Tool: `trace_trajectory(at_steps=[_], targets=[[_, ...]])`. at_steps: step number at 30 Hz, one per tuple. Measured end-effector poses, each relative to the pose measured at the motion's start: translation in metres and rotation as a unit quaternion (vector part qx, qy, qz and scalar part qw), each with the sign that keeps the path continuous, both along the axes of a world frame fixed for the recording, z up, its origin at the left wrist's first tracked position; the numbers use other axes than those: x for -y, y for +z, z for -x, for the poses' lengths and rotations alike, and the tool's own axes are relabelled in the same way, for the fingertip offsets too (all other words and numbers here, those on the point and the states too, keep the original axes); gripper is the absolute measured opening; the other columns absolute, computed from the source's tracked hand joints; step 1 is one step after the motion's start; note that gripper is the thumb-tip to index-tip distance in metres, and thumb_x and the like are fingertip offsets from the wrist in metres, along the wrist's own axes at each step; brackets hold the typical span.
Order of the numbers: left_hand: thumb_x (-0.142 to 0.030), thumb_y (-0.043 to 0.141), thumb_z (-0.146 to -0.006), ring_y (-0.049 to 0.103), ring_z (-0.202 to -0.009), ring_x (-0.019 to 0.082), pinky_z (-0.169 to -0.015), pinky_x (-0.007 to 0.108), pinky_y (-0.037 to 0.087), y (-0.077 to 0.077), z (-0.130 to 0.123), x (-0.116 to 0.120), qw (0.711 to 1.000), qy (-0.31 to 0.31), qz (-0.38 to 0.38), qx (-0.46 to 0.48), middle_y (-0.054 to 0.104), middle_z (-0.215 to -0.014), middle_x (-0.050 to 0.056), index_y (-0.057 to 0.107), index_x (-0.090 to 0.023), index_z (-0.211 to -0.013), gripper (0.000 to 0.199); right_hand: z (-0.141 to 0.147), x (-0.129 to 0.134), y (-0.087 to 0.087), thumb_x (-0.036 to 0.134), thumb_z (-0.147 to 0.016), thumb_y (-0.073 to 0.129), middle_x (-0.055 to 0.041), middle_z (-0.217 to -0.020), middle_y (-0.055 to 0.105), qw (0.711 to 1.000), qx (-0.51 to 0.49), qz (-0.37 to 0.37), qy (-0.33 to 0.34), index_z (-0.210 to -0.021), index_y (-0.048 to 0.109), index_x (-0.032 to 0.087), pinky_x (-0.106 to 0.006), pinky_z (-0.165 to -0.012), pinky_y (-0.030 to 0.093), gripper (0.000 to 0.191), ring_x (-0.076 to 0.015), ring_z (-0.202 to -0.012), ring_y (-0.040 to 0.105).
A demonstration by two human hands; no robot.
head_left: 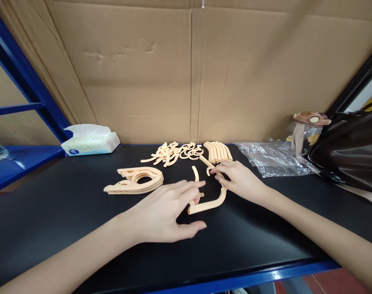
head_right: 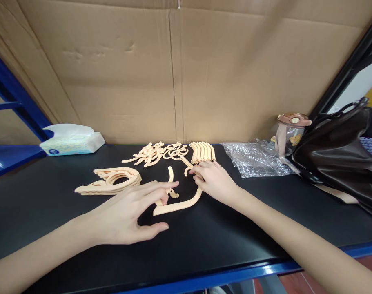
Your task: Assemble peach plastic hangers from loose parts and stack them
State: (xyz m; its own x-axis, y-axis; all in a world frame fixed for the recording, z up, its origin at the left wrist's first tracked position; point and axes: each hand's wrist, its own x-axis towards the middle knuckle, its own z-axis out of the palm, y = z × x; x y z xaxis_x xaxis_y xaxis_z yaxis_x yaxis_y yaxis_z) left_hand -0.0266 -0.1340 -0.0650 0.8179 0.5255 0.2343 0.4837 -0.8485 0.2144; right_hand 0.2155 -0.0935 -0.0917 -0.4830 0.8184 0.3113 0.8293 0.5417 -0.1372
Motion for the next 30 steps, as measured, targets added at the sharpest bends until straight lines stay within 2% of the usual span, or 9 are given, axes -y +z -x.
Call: trace_trajectory(at_steps=[3, 5, 8, 12, 14, 17, 20, 23, 30], targets=[[-0.035, 0.050, -0.089, 0.058, -0.100, 0.020, -0.080, 0.029, 0.045, -0.003, -0.001, -0.002, 1.000, -0.008, -0.009, 0.001, 0.059, -0.116, 0.007, 0.050, -0.019, -0.090, 0.016, 0.001, 0.001, 0.001, 0.017, -0.087, 0.048, -0.0041, -0.093, 0.063, 1.000, 0.004, 0.008, -0.005, -0.104, 0.063, 0.021, -0.036, -0.085, 0.042, 0.023, -0.0202, -0.093, 0.057], [-0.031, 0.051, -0.089, 0.061, -0.094, 0.018, -0.076, 0.027, 0.047, -0.004, 0.000, -0.004, 1.000, -0.006, -0.008, -0.006, 0.053, -0.127, 0.006, 0.051, -0.019, -0.089, 0.012, 0.002, 0.002, 0.002, 0.016, -0.087, 0.049, -0.0041, -0.092, 0.063, 1.000, 0.007, 0.009, -0.011, -0.104, 0.064, 0.021, -0.036, -0.085, 0.042, 0.023, -0.0201, -0.093, 0.057], [-0.028, 0.053, -0.086, 0.064, -0.082, 0.015, -0.067, 0.026, 0.047, -0.005, 0.001, -0.004, 1.000, 0.016, 0.005, -0.024, 0.039, -0.142, 0.005, 0.051, -0.020, -0.086, 0.009, 0.004, 0.002, 0.003, 0.016, -0.087, 0.049, -0.0046, -0.091, 0.063, 1.000, 0.017, 0.013, -0.022, -0.105, 0.064, 0.020, -0.037, -0.085, 0.042, 0.024, -0.0208, -0.094, 0.057], [-0.026, 0.055, -0.084, 0.065, -0.079, 0.015, -0.065, 0.026, 0.048, -0.006, 0.001, -0.003, 0.998, 0.050, 0.033, -0.029, 0.036, -0.144, 0.002, 0.052, -0.020, -0.083, 0.007, 0.005, 0.002, 0.003, 0.016, -0.088, 0.048, -0.0059, -0.096, 0.063, 0.999, 0.026, 0.011, -0.032, -0.107, 0.063, 0.019, -0.037, -0.088, 0.041, 0.024, -0.0216, -0.098, 0.057], [-0.025, 0.057, -0.082, 0.065, -0.075, 0.014, -0.066, 0.026, 0.048, -0.006, 0.000, -0.003, 0.997, 0.064, 0.048, -0.024, 0.038, -0.143, 0.002, 0.053, -0.022, -0.091, 0.011, 0.004, 0.002, 0.003, 0.017, -0.088, 0.048, -0.0061, -0.098, 0.063, 0.999, 0.029, 0.007, -0.034, -0.107, 0.063, 0.019, -0.037, -0.088, 0.041, 0.024, -0.0217, -0.100, 0.057], [-0.023, 0.056, -0.081, 0.064, -0.071, 0.013, -0.065, 0.026, 0.048, -0.008, -0.001, -0.003, 0.996, 0.065, 0.064, -0.006, 0.045, -0.138, 0.004, 0.050, -0.025, -0.108, 0.028, 0.003, 0.002, 0.002, 0.020, -0.089, 0.047, -0.0065, -0.101, 0.064, 0.999, 0.036, 0.000, -0.039, -0.107, 0.062, 0.018, -0.038, -0.089, 0.040, 0.023, -0.0222, -0.101, 0.057], [-0.019, 0.050, -0.084, 0.064, -0.073, 0.014, -0.065, 0.024, 0.047, -0.011, -0.001, -0.003, 0.997, 0.049, 0.061, 0.008, 0.058, -0.124, 0.003, 0.048, -0.026, -0.116, 0.033, 0.002, 0.001, 0.001, 0.019, -0.090, 0.046, -0.0063, -0.104, 0.063, 0.998, 0.042, -0.007, -0.038, -0.107, 0.062, 0.020, -0.038, -0.091, 0.040, 0.023, -0.0223, -0.103, 0.056], [-0.017, 0.047, -0.086, 0.064, -0.081, 0.016, -0.069, 0.024, 0.046, -0.012, -0.001, -0.005, 0.998, 0.037, 0.047, 0.009, 0.063, -0.110, 0.002, 0.047, -0.025, -0.119, 0.035, 0.001, 0.001, 0.002, 0.018, -0.090, 0.046, -0.0061, -0.105, 0.063, 0.998, 0.043, -0.007, -0.035, -0.107, 0.062, 0.021, -0.037, -0.090, 0.040, 0.024, -0.0219, -0.102, 0.055], [-0.012, 0.046, -0.086, 0.058, -0.092, 0.016, -0.074, 0.026, 0.043, -0.007, -0.001, -0.006, 0.999, 0.007, 0.024, -0.030, 0.060, -0.106, 0.001, 0.050, -0.025, -0.116, 0.033, 0.000, 0.000, 0.000, 0.018, -0.090, 0.047, -0.0058, -0.103, 0.061, 0.999, 0.044, -0.004, -0.014, -0.110, 0.061, 0.021, -0.038, -0.089, 0.041, 0.025, -0.0216, -0.099, 0.055]])
